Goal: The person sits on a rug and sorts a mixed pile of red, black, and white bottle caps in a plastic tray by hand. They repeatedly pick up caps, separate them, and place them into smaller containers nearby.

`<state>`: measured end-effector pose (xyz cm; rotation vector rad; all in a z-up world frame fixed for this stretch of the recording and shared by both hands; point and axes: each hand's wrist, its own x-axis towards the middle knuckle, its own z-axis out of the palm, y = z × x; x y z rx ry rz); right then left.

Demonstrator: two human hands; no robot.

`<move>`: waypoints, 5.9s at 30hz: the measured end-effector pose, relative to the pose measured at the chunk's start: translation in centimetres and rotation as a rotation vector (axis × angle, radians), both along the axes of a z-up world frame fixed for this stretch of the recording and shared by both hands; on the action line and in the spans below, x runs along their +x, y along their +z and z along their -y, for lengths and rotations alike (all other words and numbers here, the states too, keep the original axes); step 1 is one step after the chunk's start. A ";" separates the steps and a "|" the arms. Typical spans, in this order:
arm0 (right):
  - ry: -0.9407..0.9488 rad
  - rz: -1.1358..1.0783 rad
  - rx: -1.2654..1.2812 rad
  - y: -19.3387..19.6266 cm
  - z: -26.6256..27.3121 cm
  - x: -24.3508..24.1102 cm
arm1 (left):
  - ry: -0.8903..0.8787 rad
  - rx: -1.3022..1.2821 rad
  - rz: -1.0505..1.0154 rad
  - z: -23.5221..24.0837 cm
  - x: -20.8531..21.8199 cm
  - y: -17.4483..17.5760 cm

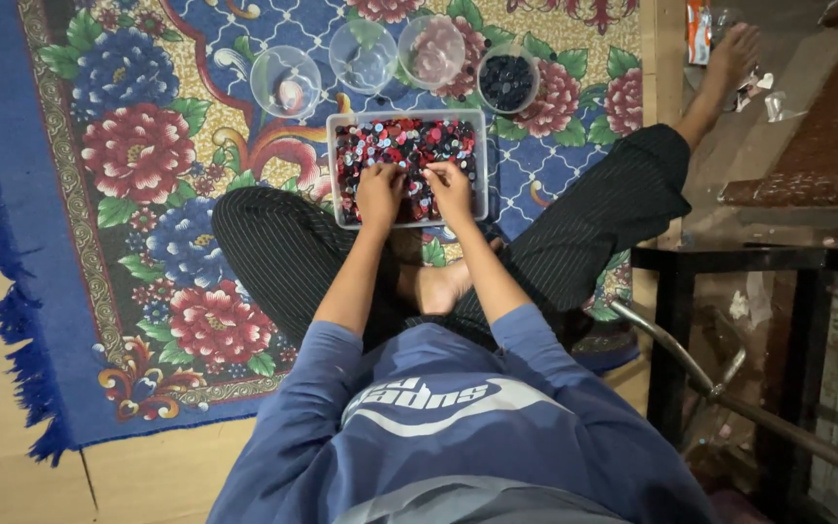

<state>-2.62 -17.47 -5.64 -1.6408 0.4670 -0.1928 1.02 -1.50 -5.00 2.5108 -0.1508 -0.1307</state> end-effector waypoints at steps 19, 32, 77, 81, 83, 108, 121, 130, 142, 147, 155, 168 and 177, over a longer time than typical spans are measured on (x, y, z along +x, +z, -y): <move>-0.015 -0.070 -0.008 -0.5 0.1 0.2 | -0.060 0.121 0.103 0.2 0.0 2.3; -0.014 0.007 -0.073 1.5 -0.2 -0.2 | -0.054 -0.136 0.107 -0.9 -0.5 2.8; -0.006 -0.002 -0.013 -1.8 0.4 0.0 | -0.130 -0.050 0.182 0.6 0.2 0.5; 0.116 -0.037 0.003 -1.2 0.1 0.0 | -0.119 -0.193 0.118 -0.1 -0.9 0.2; 0.137 -0.035 0.030 0.0 -0.1 -0.2 | -0.114 -0.234 0.104 -0.4 -1.2 -0.4; -0.267 0.209 -0.153 6.7 9.0 6.4 | 0.040 -0.388 -0.004 -1.0 -0.4 3.2; 0.351 -0.097 -0.504 3.6 2.2 3.5 | -0.171 -0.015 0.114 1.8 2.0 1.9; 0.263 0.035 -0.760 -2.4 1.4 0.9 | -0.093 0.102 0.191 -0.5 0.9 0.1; 0.256 0.174 -0.540 4.1 -1.4 -2.0 | -0.044 -0.518 -0.139 -1.5 -0.8 2.2; 0.248 0.119 -0.452 4.3 -1.4 -1.8 | -0.079 -0.505 -0.243 -1.4 -0.9 2.9; 0.220 0.069 -0.397 2.0 -0.5 -1.6 | -0.029 -0.401 -0.158 -1.1 0.0 4.9; 0.254 -0.012 -0.369 2.6 -0.4 -1.5 | -0.115 0.051 0.206 0.1 3.1 0.5; 0.169 0.024 -0.283 0.6 -0.2 -1.3 | 0.126 -0.315 0.103 -1.6 1.5 0.2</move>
